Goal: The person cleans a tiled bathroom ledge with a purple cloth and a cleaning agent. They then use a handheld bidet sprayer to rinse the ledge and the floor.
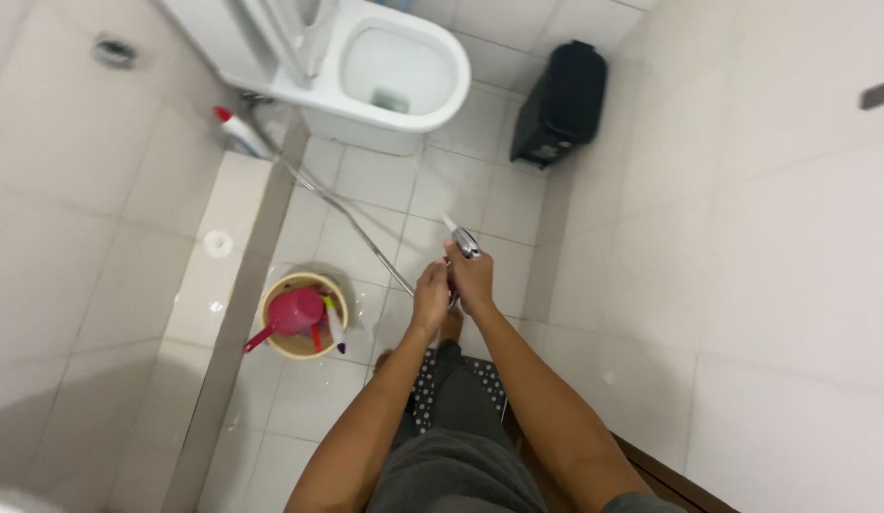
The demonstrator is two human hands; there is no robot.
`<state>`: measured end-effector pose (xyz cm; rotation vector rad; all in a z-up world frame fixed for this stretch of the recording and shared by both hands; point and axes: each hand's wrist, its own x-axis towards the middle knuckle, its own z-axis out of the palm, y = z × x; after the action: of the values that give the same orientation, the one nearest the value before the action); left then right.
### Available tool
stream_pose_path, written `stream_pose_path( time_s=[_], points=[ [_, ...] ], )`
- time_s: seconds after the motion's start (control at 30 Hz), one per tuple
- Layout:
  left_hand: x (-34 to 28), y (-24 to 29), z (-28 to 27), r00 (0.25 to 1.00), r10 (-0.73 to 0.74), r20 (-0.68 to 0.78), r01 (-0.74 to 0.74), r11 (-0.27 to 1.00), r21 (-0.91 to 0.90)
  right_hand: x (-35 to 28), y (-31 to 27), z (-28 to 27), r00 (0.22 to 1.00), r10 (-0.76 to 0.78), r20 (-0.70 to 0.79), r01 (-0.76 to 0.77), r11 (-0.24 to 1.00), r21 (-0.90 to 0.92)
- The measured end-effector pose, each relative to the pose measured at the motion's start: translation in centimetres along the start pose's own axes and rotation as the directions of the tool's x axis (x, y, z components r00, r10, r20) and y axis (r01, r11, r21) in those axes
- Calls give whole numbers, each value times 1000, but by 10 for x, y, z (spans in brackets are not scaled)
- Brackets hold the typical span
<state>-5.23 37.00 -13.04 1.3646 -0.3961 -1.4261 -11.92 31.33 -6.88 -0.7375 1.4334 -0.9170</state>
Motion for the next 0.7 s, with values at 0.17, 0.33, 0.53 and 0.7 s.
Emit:
stream_pose_path(
  time_s=[0.17, 0.33, 0.53, 0.7],
  points=[
    [-39, 59, -63, 973, -126, -191, 113, 990, -80, -54, -12, 70, 977, -43, 208, 84, 978, -191],
    [-60, 74, -79, 974, -83, -212, 51, 987, -150, -74, -14, 94, 981, -20, 193, 59, 979, -196],
    [-62, 90, -88, 977, -21, -211, -13, 988, -156, -80, -22, 110, 967, -87, 241, 133, 974, -183],
    [-52, 100, -97, 969, 119, -217, -160, 970, -182, -79, -24, 130, 930, -168, 327, 254, 937, -241]
  ],
)
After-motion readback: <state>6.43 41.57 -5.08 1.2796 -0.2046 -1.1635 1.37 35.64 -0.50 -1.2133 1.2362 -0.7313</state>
